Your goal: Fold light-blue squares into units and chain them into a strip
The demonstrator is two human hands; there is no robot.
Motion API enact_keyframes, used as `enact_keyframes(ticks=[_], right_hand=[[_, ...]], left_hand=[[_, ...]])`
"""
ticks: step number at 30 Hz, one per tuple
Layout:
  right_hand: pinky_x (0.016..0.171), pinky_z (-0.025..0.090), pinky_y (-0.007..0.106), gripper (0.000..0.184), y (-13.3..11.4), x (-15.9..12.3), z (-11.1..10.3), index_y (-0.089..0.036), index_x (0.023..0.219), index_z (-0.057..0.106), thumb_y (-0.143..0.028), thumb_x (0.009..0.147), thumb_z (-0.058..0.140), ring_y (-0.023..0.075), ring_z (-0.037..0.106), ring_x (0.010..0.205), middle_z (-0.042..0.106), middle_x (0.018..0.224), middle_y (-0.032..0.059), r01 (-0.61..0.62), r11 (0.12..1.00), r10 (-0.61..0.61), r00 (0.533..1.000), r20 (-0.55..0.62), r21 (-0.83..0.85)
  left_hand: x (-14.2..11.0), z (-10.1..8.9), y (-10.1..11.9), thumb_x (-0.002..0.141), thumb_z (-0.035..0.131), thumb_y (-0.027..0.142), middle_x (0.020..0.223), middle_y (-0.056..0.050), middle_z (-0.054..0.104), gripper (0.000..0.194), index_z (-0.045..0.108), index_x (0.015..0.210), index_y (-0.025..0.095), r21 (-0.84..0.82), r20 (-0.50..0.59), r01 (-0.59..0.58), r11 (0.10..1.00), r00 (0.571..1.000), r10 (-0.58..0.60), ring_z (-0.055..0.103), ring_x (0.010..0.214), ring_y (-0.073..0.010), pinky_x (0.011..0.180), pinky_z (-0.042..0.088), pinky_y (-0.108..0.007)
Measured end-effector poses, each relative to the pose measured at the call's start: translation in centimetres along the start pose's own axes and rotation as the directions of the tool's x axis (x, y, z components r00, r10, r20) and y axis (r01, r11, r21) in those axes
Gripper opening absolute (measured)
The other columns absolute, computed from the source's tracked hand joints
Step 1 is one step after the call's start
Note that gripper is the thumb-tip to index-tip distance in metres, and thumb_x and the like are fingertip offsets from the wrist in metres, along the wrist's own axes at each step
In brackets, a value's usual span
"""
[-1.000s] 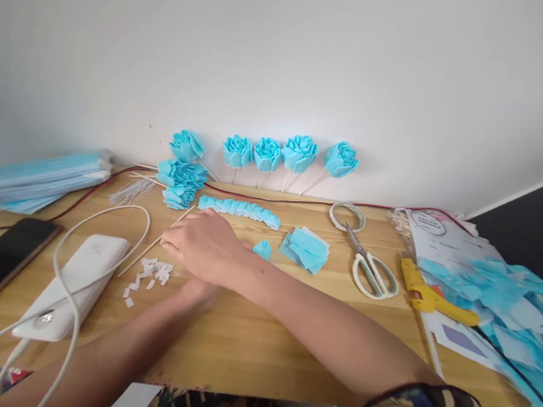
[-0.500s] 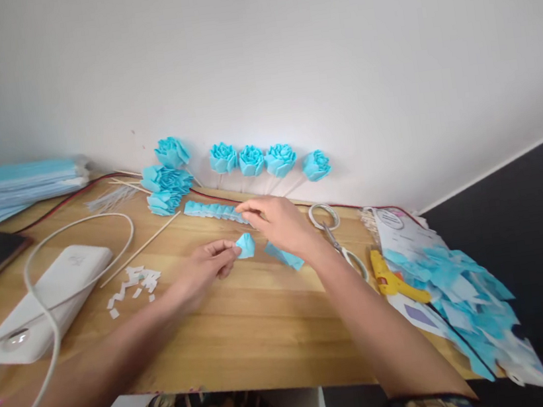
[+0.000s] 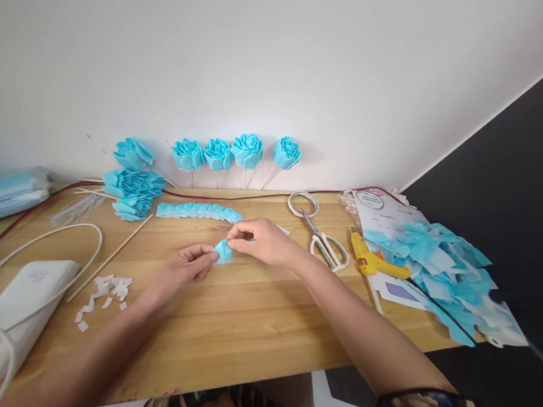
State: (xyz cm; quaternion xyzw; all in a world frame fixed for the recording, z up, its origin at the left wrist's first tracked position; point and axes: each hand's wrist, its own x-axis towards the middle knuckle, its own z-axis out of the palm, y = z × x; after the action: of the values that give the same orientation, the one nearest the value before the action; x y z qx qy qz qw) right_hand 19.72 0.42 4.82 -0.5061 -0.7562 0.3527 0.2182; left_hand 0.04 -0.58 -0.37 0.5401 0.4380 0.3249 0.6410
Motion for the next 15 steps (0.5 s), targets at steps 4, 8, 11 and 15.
enact_keyframes(ticks=[4,8,11,15], right_hand=[[0.066,0.039,0.024,0.017,1.9,-0.8,-0.3,-0.018,0.076,0.065,-0.033,0.08,0.058,0.0123,0.055,0.069,0.064,0.073,-0.0011,-0.005,0.999,0.007,0.998,-0.064,0.033],[0.063,0.041,0.025,0.021,4.4,-2.0,-2.6,-0.017,0.079,0.065,-0.038,0.077,0.061,0.0128,0.055,0.067,0.063,0.074,-0.0001,-0.102,0.97,0.137,0.979,-0.15,0.222],[0.065,0.042,0.026,0.025,5.4,-2.1,-4.2,-0.017,0.077,0.064,-0.041,0.074,0.064,0.0128,0.054,0.067,0.062,0.072,-0.0001,-0.131,0.937,0.221,0.941,-0.257,0.324],[0.067,0.043,0.027,0.028,5.5,-0.9,-5.2,-0.017,0.078,0.063,-0.043,0.071,0.065,0.0135,0.055,0.069,0.063,0.074,0.0006,-0.121,0.925,0.238,0.923,-0.301,0.36]], left_hand=[[0.1,0.2,-0.1,0.076,0.057,0.044,0.049,0.008,0.04,0.031,0.063,0.083,0.014,0.095,-0.075,0.016,0.995,0.997,-0.008,0.033,0.046,-0.0073,0.047,0.027,-0.02],[0.0,-0.1,1.1,0.082,0.049,0.038,0.06,0.001,0.059,0.032,0.067,0.093,0.015,0.444,-0.045,-0.084,0.892,0.992,0.116,0.05,0.054,-0.0125,0.053,0.038,-0.022],[0.8,-0.2,2.4,0.087,0.042,0.028,0.088,-0.006,0.071,0.032,0.069,0.102,0.018,0.768,0.089,-0.252,0.588,0.952,0.292,0.063,0.08,-0.0191,0.07,0.045,-0.027],[3.3,0.1,2.9,0.09,0.038,0.02,0.092,-0.009,0.07,0.036,0.066,0.111,0.019,0.955,0.18,-0.247,0.163,0.921,0.345,0.064,0.087,-0.0228,0.07,0.046,-0.029]])
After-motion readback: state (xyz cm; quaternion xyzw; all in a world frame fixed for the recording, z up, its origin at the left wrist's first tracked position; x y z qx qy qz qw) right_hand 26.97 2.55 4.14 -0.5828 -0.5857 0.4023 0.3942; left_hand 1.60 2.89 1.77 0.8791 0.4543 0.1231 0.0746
